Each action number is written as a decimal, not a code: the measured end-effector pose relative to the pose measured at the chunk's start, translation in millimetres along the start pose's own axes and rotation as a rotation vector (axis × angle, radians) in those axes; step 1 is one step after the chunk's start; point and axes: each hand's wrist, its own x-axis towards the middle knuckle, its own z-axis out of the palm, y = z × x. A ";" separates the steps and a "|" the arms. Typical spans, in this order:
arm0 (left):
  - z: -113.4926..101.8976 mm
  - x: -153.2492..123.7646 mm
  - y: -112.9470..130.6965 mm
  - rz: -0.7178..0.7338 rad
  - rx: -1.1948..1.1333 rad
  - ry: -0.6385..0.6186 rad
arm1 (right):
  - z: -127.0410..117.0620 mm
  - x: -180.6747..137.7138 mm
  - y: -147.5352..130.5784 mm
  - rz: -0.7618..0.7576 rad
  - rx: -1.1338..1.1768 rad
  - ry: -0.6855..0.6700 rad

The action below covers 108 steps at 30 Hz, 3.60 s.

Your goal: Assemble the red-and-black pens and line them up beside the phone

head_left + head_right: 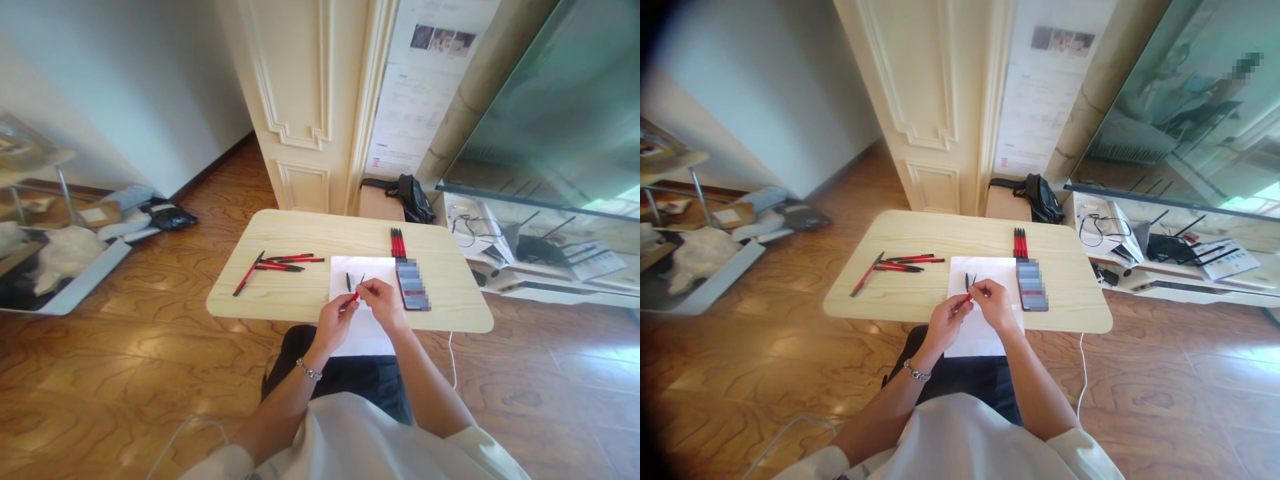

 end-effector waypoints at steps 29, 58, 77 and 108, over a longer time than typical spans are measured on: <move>-2.9 -5.7 4.1 0.026 -0.087 0.072 | 20.0 59.8 22.4 0.117 -0.982 -0.021; 2.5 -1.6 2.6 0.018 0.029 0.076 | -9.2 28.6 -34.1 -0.111 0.107 0.066; -1.5 -8.3 -8.9 -0.047 -0.097 0.075 | -8.7 31.9 -1.0 -0.048 -0.006 -0.224; -4.3 -4.6 -7.8 -0.011 -0.018 0.072 | -2.1 46.8 -29.5 -0.088 0.263 0.058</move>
